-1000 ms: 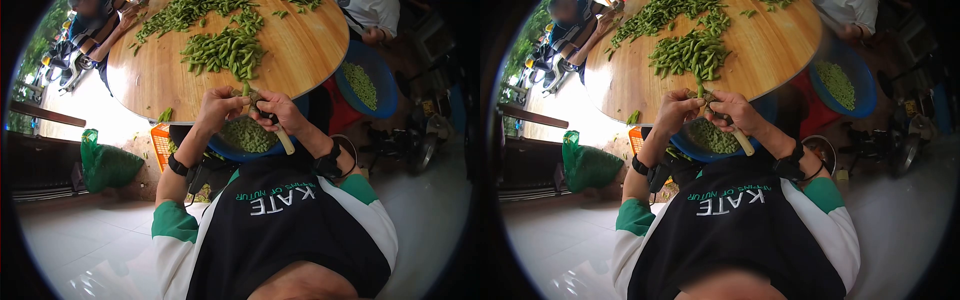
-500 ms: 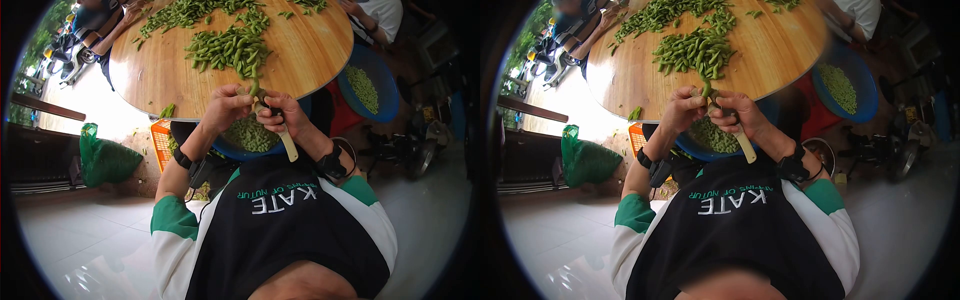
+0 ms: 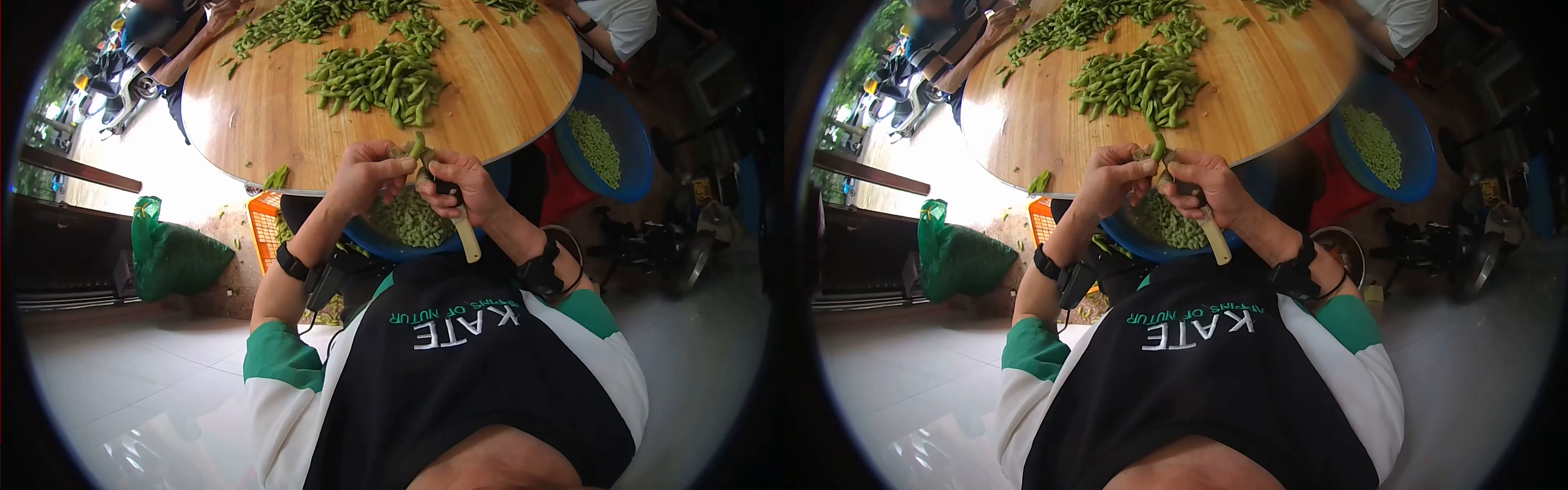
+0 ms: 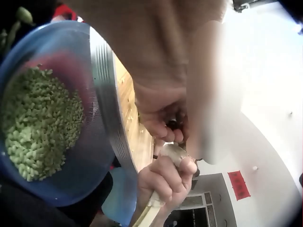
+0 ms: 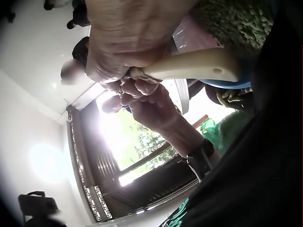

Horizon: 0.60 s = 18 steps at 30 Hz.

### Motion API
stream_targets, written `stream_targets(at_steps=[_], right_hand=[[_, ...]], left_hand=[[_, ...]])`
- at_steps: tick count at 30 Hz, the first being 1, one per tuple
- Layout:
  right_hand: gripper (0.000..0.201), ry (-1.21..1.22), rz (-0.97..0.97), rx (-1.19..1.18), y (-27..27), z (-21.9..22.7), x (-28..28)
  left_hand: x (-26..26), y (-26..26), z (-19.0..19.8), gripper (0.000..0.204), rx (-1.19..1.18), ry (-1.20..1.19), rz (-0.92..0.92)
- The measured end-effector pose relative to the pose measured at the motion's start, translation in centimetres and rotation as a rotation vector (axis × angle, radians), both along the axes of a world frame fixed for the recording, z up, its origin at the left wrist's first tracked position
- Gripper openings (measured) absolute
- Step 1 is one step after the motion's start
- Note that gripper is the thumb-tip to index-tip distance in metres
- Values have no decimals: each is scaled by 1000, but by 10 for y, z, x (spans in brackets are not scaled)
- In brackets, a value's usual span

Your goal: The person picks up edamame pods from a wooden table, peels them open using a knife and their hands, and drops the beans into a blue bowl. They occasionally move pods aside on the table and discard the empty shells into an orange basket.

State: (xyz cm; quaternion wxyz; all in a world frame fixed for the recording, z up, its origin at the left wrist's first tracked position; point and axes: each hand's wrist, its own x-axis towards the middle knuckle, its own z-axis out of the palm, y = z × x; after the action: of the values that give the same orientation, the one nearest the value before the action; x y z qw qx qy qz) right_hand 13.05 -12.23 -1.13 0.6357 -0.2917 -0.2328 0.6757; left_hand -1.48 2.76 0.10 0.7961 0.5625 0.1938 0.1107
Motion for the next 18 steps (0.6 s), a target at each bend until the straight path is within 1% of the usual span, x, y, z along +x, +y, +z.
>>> stream_targets(at_steps=[2, 3, 5, 8, 9, 11, 12, 14, 18], right_hand=[[36, -1, -26, 44, -1, 4, -3], [36, -4, -23, 43, 0, 8, -3], [38, -107, -50, -23, 0, 13, -4], [37, -177, -12, -47, 1, 11, -1], [37, -175, -11, -47, 1, 10, -2], [37, -126, -41, -106, 1, 10, -1], [37, -127, -40, -104, 2, 11, -2], [36, -116, -88, -85, 1, 14, -6], [36, -145, -128, -97, 2, 19, -8]], left_hand=[[1, 2, 0, 14, -85, 35, 10], [2, 3, -1, 14, -87, 32, 12], [0, 3, -2, 13, -66, 29, -8], [-4, 4, -4, 12, -59, 40, 14], [-4, 3, -7, 12, -59, 42, 15], [1, -1, -13, 10, -11, 8, 88], [4, -5, -10, 10, -9, 7, 90], [6, -14, -5, 8, 33, -70, 187], [7, -12, -13, 9, -17, -105, 173]])
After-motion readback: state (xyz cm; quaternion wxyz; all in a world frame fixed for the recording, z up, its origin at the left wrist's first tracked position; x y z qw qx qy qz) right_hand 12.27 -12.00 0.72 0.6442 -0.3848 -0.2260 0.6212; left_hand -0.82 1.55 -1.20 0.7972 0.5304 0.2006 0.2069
